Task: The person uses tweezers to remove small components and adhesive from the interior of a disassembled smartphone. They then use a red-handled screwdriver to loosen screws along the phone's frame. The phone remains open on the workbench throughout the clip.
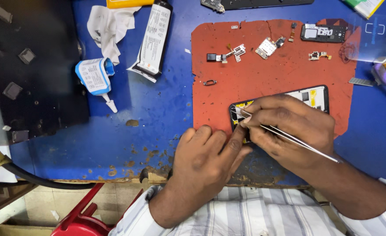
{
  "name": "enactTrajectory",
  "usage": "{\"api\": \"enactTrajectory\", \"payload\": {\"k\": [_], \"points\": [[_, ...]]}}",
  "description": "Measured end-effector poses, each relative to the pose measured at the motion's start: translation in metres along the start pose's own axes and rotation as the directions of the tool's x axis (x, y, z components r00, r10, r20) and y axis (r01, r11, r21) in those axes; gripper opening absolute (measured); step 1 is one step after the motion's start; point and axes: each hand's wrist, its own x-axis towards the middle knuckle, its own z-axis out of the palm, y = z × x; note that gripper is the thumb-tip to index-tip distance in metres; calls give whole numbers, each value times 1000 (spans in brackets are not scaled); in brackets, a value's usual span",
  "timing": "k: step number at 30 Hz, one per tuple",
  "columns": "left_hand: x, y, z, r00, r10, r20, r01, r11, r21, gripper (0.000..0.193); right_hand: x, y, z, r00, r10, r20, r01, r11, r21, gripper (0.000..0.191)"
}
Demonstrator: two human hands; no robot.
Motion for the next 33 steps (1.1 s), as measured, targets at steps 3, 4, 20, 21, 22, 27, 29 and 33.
{"api": "enactTrajectory", "payload": {"k": [3, 4, 20, 21, 22, 27, 29, 33], "points": [[-1, -3, 1, 1000, 4, 3, -4, 1000, -6, 39, 1, 2, 2, 1000, 0, 13, 0, 1000, -26, 19], [-1, -4, 1, 1000, 2, 0, -2, 1000, -15, 38, 1, 3, 3, 1000, 2, 11, -2, 1000, -19, 18], [0, -10, 4, 1000, -4, -8, 4, 997, -83, 33, 3, 2, 5, 998, -60, 35, 62, 996, -71, 16], [0, -10, 4, 1000, -4, -8, 4, 996, -87, 32, 4, 2, 5, 997, -66, 36, 69, 995, -70, 16], [0, -10, 4, 1000, -7, -13, 6, 996, -92, 29, 4, 2, 5, 997, -73, 38, 75, 995, -68, 16], [1, -10, 4, 1000, -4, -27, 1, 995, -99, 26, 5, 1, 7, 995, -91, 38, 95, 990, -103, 16], [0, -11, 4, 999, -3, -34, 0, 995, -103, 24, 5, 1, 8, 994, -102, 32, 105, 986, -131, 16], [-1, -11, 5, 999, -5, -49, 0, 995, -102, 24, 6, -1, 11, 996, -83, 26, 85, 988, -126, 16]]}}
